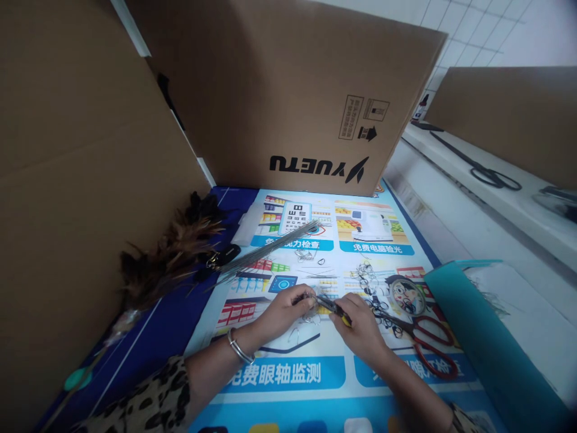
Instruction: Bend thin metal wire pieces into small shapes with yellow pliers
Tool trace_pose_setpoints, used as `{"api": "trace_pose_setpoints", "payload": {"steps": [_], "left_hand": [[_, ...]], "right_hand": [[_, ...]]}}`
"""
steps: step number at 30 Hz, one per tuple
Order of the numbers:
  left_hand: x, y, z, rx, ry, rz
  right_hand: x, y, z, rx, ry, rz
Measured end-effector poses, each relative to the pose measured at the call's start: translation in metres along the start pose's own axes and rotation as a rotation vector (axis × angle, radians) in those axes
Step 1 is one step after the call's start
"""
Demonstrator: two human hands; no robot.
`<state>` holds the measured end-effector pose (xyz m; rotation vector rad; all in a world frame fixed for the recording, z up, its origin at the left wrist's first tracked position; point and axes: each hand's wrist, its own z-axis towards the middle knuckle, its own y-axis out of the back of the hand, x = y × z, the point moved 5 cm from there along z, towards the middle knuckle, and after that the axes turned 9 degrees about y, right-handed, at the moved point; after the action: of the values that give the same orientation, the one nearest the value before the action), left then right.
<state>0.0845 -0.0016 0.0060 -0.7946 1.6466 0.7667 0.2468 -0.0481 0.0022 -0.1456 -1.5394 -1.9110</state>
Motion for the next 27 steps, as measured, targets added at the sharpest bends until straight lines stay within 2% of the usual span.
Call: {"api": "trace_pose_setpoints", "payload": {"steps": [12, 27], "left_hand": [[-0.0013, -0.0016, 0.0010, 0.070, 0.007, -0.067], [-0.0023, -0.0002, 0.0006, 0.018, -0.020, 0.019]], "right_hand": [[-0.0019, 0.0004, 0.0007, 0.076, 0.049, 0.087], [0.0002, -0.0021, -0.0029, 0.000, 0.011, -0.020]]}}
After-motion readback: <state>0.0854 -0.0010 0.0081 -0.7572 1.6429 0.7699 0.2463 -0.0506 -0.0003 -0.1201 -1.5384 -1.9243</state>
